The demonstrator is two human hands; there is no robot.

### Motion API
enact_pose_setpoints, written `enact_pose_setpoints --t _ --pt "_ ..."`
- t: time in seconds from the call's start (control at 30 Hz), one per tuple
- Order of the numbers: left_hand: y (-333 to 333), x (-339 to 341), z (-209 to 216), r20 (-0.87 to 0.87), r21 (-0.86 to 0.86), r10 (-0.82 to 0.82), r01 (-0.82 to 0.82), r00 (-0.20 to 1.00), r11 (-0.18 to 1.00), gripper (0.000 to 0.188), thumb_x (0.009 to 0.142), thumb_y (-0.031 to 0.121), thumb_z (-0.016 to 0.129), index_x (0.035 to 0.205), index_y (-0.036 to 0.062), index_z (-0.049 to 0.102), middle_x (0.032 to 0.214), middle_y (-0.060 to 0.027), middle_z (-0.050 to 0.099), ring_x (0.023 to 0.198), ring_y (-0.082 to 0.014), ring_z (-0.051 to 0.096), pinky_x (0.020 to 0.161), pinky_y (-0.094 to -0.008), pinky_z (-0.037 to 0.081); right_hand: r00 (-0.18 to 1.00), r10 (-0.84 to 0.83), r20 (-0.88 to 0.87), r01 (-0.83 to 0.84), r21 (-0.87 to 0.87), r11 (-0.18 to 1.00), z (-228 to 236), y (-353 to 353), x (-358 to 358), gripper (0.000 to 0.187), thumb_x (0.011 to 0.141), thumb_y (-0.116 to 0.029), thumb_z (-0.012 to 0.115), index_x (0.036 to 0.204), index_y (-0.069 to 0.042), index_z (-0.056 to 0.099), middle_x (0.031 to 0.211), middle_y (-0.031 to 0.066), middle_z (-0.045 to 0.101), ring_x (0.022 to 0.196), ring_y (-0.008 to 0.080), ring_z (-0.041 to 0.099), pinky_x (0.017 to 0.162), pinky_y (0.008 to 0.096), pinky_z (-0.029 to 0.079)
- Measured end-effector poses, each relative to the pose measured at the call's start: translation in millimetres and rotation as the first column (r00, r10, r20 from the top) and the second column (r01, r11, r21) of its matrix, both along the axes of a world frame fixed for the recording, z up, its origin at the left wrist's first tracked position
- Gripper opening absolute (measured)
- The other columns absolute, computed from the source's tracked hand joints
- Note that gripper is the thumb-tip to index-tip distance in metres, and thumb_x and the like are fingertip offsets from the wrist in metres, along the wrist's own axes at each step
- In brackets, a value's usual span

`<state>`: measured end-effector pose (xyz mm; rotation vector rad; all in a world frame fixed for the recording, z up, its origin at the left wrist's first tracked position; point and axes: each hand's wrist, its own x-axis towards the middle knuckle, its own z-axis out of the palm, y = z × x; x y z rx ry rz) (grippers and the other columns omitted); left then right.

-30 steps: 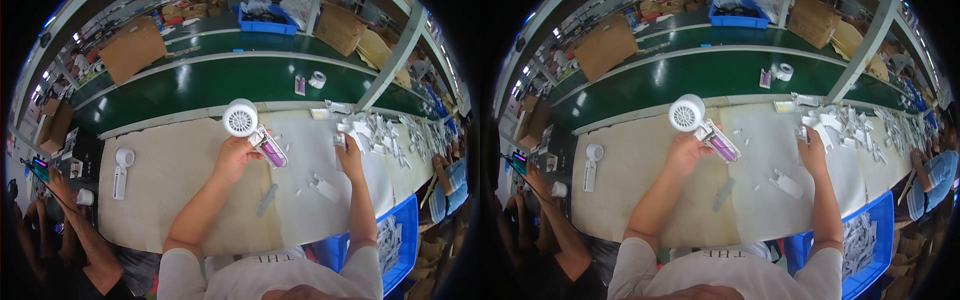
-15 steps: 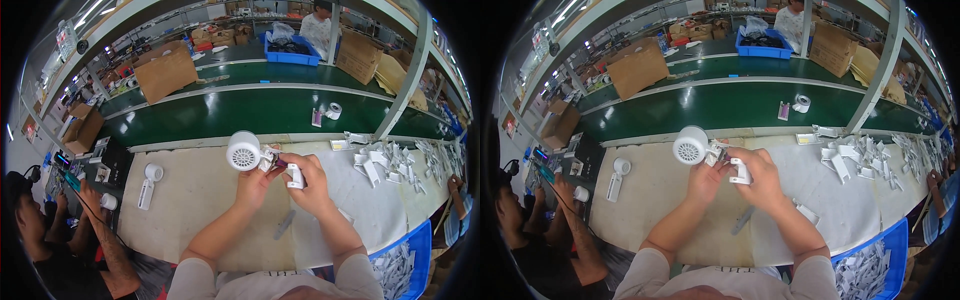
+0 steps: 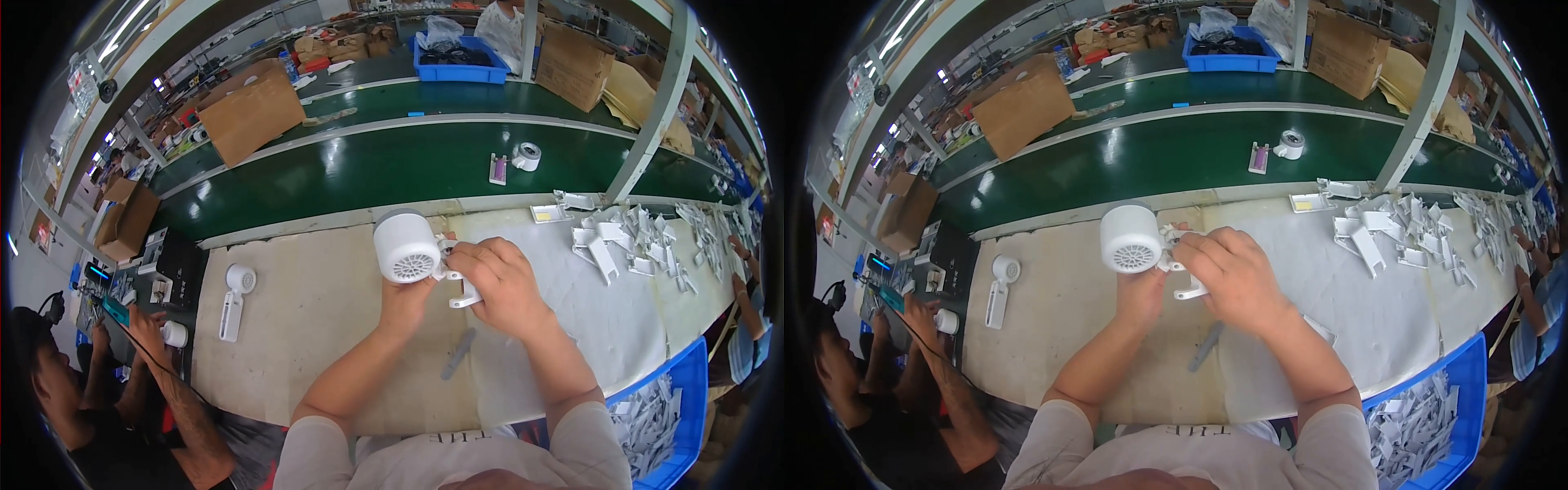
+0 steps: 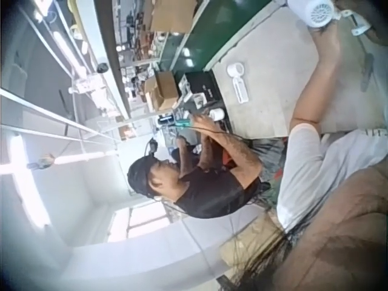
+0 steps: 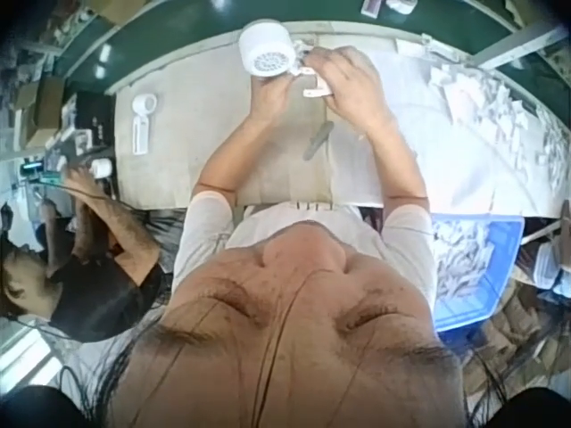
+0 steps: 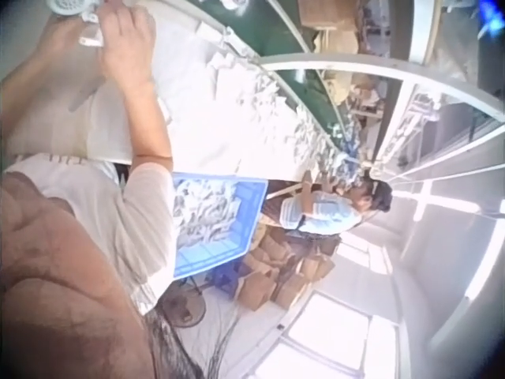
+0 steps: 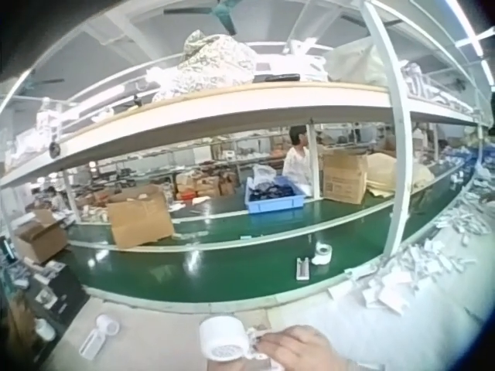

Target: The person assembles portable fans by hand, fitting plastic components, rechargeable batteries, and circuit boards together to form the fan housing.

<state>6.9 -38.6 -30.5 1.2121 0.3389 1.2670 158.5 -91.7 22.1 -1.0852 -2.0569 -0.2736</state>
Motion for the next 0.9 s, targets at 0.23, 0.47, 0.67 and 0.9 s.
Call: enact_pose_setpoints --t 0.23,0.47,0.67,0.9 --pt "-3.5 2.7 12.1 0.24 -0.188 -0.083 0.13 0.967 0.974 0.036 0.089 0.011 0.049 0.123 0.0015 0.043 0.125 -0.0147 0.048 0.11 -0.0265 0.052 0.092 -0.0428 0.046 0.931 0.038 -0.363 -0.116 -0.195 0.974 8.2 0.3 8.0 0.054 0.064 -0.006 0.067 0.115 -0.007 0.05 0.109 0.0111 0.055 0.091 0.0293 0.05 0.079 0.0376 0.042" --pt "-8.2 11.4 8.0 0.268 -0.277 -0.002 0.079 0.964 0.958 0.037 0.086 0.003 0.05 0.123 0.0037 0.043 0.125 -0.0139 0.048 0.108 -0.0235 0.053 0.089 -0.0384 0.047 0.964 -0.207 -0.165 0.195 -0.085 0.977 3.6 -2.0 -11.9 0.064 0.06 -0.006 0.071 0.12 -0.007 0.048 0.116 0.0125 0.051 0.094 0.0292 0.048 0.082 0.0372 0.041" --pt "-14.8 15.7 -10.6 0.248 -0.221 0.048 0.008 0.968 0.975 0.035 0.088 0.01 0.049 0.122 0.0044 0.043 0.12 -0.0068 0.05 0.112 -0.0197 0.049 0.094 -0.0353 0.041 0.952 -0.248 -0.179 0.242 -0.054 0.969 0.2 0.3 -22.5 0.068 0.056 -0.007 0.074 0.119 -0.007 0.049 0.12 0.0097 0.05 0.092 0.0276 0.048 0.08 0.0354 0.042" --pt "-12.9 13.1 5.1 0.328 -0.24 0.024 0.059 0.944 0.969 0.035 0.088 0.004 0.047 0.123 0.0016 0.042 0.128 -0.0142 0.046 0.113 -0.0232 0.05 0.095 -0.0378 0.044 0.967 0.019 -0.256 0.003 0.084 0.996 -3.1 0.8 -7.9 0.055 0.055 -0.005 0.074 0.106 -0.011 0.056 0.105 0.0028 0.062 0.083 0.0209 0.053 0.075 0.03 0.04"
